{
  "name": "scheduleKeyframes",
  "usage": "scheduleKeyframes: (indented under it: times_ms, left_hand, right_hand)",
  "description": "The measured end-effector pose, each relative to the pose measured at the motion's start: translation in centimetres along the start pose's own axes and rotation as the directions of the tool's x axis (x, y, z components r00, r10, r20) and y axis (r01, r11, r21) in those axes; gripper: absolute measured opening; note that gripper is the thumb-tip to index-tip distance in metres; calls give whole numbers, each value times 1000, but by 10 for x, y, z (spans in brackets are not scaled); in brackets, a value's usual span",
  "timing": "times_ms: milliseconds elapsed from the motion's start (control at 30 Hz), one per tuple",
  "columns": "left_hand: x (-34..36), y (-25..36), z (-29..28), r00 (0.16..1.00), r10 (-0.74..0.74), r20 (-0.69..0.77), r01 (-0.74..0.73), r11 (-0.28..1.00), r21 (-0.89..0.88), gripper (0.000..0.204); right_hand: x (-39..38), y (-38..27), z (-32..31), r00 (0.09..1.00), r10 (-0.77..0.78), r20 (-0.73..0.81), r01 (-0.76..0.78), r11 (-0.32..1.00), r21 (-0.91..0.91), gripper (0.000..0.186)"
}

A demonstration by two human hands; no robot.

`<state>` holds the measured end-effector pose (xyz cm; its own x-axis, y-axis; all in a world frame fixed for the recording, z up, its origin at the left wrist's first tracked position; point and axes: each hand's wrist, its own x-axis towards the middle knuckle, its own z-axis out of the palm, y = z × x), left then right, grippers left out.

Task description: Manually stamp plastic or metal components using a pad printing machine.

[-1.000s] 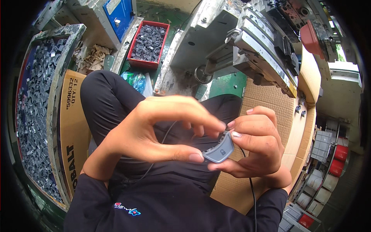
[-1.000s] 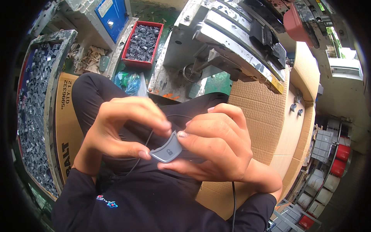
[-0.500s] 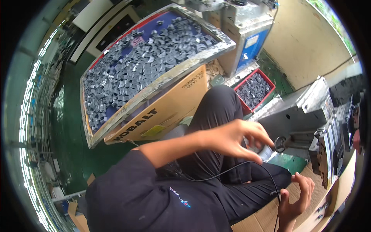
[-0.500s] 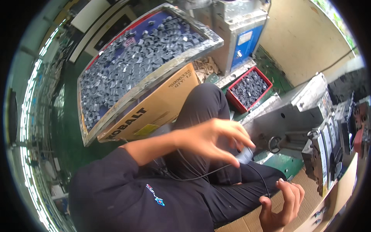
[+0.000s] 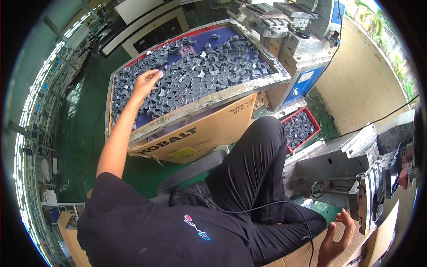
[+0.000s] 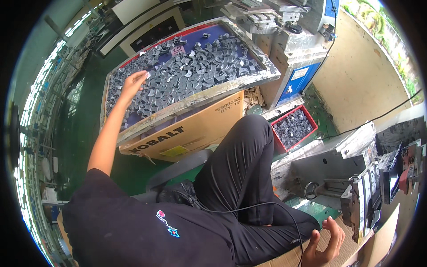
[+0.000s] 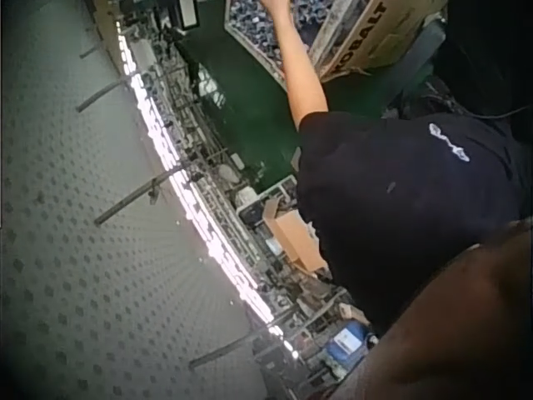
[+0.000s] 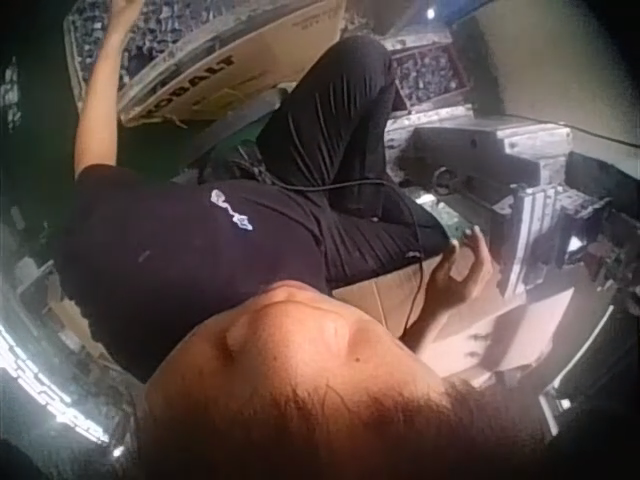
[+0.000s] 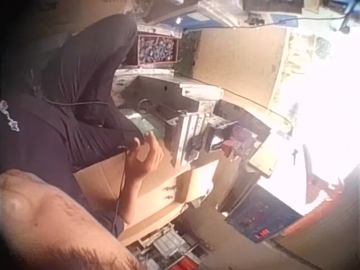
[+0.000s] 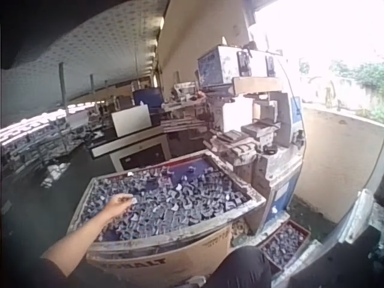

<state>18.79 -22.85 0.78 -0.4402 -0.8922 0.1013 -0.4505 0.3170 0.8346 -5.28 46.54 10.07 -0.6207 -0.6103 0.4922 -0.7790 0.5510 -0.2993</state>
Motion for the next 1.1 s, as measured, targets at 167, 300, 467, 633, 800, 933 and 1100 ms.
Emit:
scheduleKeyframes:
  times_ms: [167, 300, 467, 633, 800, 933, 1100]
  left_hand:
    - [-15, 0, -62, 831, -140, 538, -64, 937, 344, 50]
    - [-23, 9, -92, 687, -419, 594, -41, 793, 607, 53]
    - [-34, -4, -84, 580, -645, 497, 111, 667, 737, 58]
    - [-34, -26, -63, 621, -670, 406, 194, 634, 749, 65]
    - [-31, -35, -68, 641, -654, 402, 215, 656, 724, 64]
    - [-30, -33, -59, 655, -628, 420, 243, 701, 670, 68]
    - [-31, -40, -65, 669, -605, 433, 201, 707, 678, 78]
  right_hand:
    - [-19, 20, -3, 986, 127, 109, -119, 989, -82, 37]
    - [-4, 9, 0, 1000, 8, 17, -6, 997, -81, 33]
    - [-4, 8, -1, 1000, -18, 13, 20, 992, -128, 34]
    - [0, 5, -5, 999, -47, -17, 44, 988, -151, 33]
    - [-2, 10, -6, 998, -51, -32, 46, 989, -140, 33]
    - [1, 8, -5, 999, -24, -25, 20, 990, -138, 32]
    - [4, 7, -9, 998, -62, -32, 56, 988, -147, 31]
